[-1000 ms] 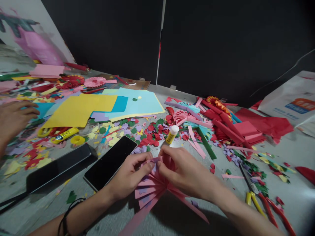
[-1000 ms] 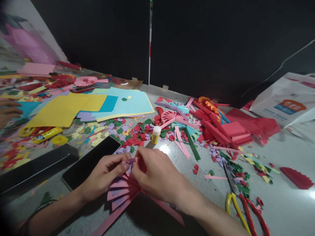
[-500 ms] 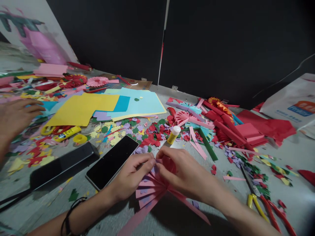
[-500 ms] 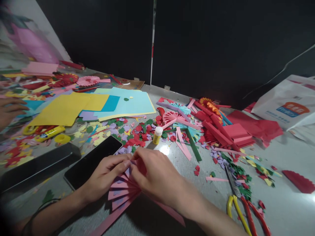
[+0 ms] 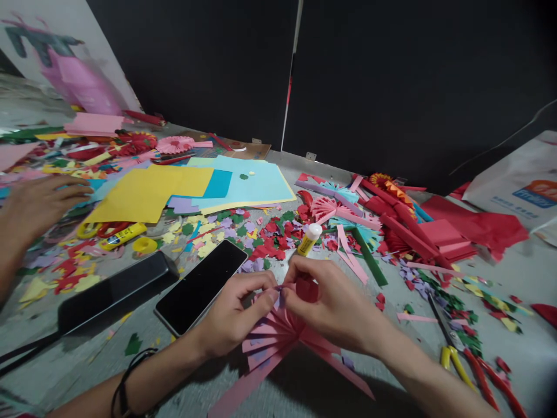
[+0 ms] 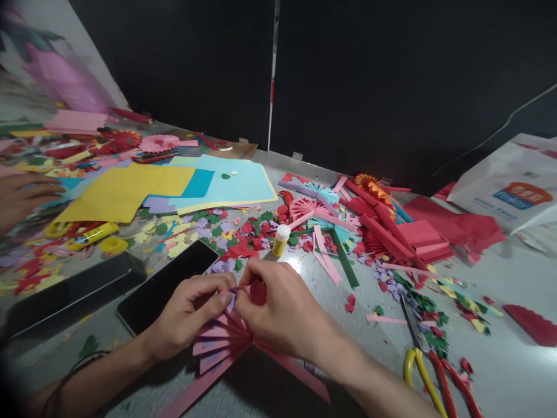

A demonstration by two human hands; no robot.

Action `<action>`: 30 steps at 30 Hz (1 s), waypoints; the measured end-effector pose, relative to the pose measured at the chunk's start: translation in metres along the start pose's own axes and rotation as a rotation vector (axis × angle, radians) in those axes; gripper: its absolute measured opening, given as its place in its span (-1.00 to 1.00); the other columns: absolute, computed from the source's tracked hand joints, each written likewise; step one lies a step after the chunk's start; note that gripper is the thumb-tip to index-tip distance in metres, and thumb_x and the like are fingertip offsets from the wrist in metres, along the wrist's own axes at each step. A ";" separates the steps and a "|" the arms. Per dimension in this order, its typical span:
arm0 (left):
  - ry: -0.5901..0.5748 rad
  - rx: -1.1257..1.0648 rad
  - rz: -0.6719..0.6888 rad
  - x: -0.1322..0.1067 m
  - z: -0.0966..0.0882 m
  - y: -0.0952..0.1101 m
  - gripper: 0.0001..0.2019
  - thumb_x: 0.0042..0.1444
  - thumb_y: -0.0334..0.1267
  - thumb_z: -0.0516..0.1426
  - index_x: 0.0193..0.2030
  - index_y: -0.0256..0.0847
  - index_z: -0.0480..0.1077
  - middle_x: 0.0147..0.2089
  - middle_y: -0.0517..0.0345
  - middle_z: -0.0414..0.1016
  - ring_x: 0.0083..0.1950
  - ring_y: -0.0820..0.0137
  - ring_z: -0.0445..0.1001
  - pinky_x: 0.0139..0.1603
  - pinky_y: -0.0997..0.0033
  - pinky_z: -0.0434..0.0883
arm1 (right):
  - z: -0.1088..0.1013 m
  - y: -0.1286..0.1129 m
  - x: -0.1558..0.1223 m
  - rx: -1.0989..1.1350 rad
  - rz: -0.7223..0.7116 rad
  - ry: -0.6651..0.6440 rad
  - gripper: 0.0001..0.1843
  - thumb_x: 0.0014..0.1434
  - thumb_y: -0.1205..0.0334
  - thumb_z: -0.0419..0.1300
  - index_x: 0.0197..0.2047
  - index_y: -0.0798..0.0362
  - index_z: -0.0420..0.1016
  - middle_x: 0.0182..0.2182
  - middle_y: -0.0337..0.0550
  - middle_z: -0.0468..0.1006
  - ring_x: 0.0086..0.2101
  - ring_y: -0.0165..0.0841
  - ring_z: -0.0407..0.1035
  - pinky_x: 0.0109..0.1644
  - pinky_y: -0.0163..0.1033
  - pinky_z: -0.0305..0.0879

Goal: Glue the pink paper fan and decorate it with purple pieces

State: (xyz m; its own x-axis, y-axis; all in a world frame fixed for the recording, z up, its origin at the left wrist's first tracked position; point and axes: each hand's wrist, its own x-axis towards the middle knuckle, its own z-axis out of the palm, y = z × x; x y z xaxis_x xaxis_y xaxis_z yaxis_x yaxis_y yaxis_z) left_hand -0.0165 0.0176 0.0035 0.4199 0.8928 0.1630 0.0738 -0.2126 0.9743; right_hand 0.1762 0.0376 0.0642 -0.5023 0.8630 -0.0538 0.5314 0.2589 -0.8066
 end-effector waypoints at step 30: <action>-0.120 -0.250 -0.165 -0.001 -0.004 0.003 -0.69 0.21 -0.02 0.19 -0.38 -0.21 0.30 -0.37 0.22 0.21 -0.37 0.43 0.17 -0.36 0.39 0.13 | -0.005 -0.001 -0.007 -0.041 -0.020 -0.058 -0.90 0.21 0.42 0.22 -0.26 0.02 0.46 -0.33 -0.34 0.56 -0.33 -0.43 0.39 -0.25 -0.27 0.26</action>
State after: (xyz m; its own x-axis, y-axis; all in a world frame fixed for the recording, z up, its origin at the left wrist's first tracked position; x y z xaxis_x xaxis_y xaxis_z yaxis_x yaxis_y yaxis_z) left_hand -0.0202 0.0180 0.0066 0.5254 0.8508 -0.0053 -0.0685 0.0485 0.9965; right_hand 0.1825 0.0333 0.0682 -0.5509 0.8313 -0.0731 0.5479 0.2942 -0.7831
